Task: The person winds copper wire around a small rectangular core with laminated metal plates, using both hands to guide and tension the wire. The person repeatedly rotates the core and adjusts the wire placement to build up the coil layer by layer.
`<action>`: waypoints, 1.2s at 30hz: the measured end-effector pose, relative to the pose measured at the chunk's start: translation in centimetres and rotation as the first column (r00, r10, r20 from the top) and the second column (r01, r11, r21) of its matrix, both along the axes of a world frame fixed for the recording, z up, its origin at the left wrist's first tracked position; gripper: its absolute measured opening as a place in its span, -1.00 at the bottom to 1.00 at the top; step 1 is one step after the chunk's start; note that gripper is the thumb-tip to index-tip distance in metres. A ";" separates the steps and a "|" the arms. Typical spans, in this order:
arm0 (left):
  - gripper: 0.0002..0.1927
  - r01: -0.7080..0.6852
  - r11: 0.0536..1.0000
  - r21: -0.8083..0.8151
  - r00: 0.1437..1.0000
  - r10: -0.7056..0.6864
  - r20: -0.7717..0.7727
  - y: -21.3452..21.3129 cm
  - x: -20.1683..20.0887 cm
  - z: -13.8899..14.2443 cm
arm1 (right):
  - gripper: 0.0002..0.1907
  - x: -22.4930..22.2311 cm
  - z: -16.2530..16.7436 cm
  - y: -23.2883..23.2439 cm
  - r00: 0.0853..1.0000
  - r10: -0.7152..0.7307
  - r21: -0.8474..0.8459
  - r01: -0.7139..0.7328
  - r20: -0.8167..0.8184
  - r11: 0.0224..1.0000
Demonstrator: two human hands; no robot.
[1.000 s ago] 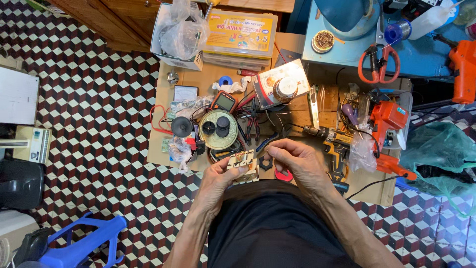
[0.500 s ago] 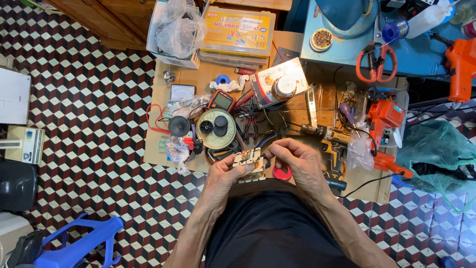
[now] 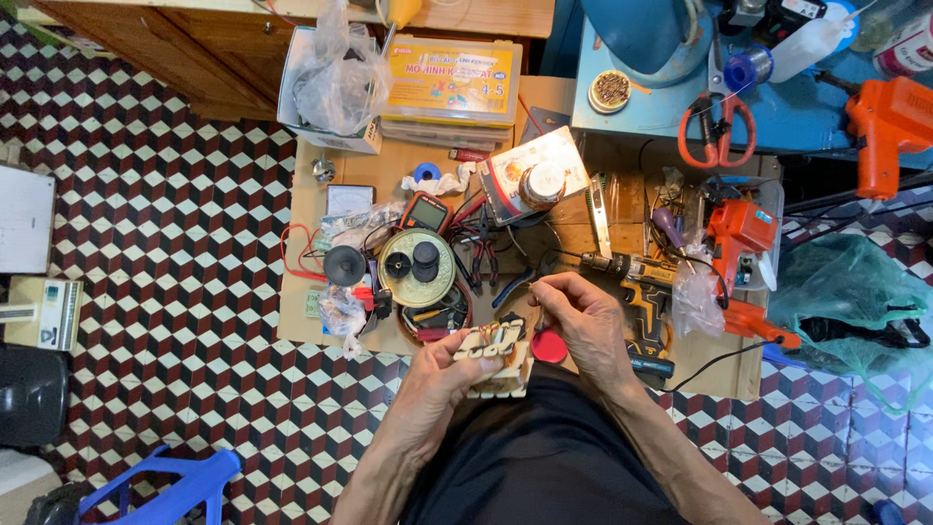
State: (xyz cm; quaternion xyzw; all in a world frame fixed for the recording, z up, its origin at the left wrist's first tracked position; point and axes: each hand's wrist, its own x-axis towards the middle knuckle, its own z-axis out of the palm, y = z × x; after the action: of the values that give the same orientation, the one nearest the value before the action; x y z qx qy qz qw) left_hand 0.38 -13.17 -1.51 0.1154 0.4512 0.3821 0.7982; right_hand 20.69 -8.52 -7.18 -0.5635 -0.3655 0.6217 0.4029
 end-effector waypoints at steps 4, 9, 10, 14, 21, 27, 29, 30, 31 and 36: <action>-0.51 0.047 0.999 0.011 0.998 -0.046 -0.032 -1.2 -0.1 1.3 | -0.82 0.6 -0.3 -0.4 0.998 0.008 -0.039 -0.011 -0.057 0.999; -0.50 0.050 0.997 -0.053 0.995 -0.055 -0.082 -2.8 -0.5 2.1 | -0.82 1.3 -1.3 -0.5 0.999 0.028 -0.096 -0.032 -0.044 0.995; -0.50 0.041 0.995 -0.087 0.994 -0.049 -0.096 -3.1 -0.5 2.0 | -0.81 1.5 -1.5 -0.5 0.998 0.031 -0.125 -0.038 -0.055 0.991; -0.49 0.026 0.986 -0.166 0.979 -0.058 -0.193 -4.7 -0.7 0.5 | -0.81 2.4 -2.3 -1.0 0.995 0.012 -0.162 -0.028 -0.098 0.986; -0.46 -0.003 0.968 -0.251 0.975 -0.054 -0.217 -9.4 -0.6 -4.1 | -0.82 4.6 -3.8 -2.6 0.987 0.016 -0.222 -0.051 -0.158 0.974; -0.51 0.051 0.958 -0.282 0.928 -0.149 -0.340 -11.5 -0.3 -6.2 | -0.83 6.6 -3.8 -4.4 0.985 -0.059 -0.313 0.006 -0.162 0.950; -0.51 0.072 0.952 -0.298 0.906 -0.187 -0.378 -11.5 -0.5 -6.1 | -0.83 7.2 -3.6 -5.1 0.987 -0.071 -0.318 0.021 -0.146 0.948; -0.51 0.084 0.948 -0.308 0.895 -0.208 -0.395 -11.4 -0.6 -5.9 | -0.83 7.4 -3.6 -5.5 0.988 -0.072 -0.311 0.025 -0.140 0.950; -0.51 0.088 0.956 -0.280 0.896 -0.199 -0.397 -11.3 -0.7 -5.6 | -0.83 7.6 -3.5 -5.8 0.988 -0.071 -0.304 0.027 -0.134 0.952; -0.51 0.083 0.977 -0.195 0.879 -0.164 -0.448 -11.0 -1.4 -4.2 | -0.82 7.8 -3.2 -8.2 0.995 -0.052 -0.326 0.022 -0.085 0.945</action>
State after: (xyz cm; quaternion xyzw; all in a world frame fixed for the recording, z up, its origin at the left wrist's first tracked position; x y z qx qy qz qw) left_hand -1.06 -24.18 -5.67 0.1628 0.6505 0.2521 0.6977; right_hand 28.45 -16.68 -10.40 -0.5996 -0.2285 0.6912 0.3325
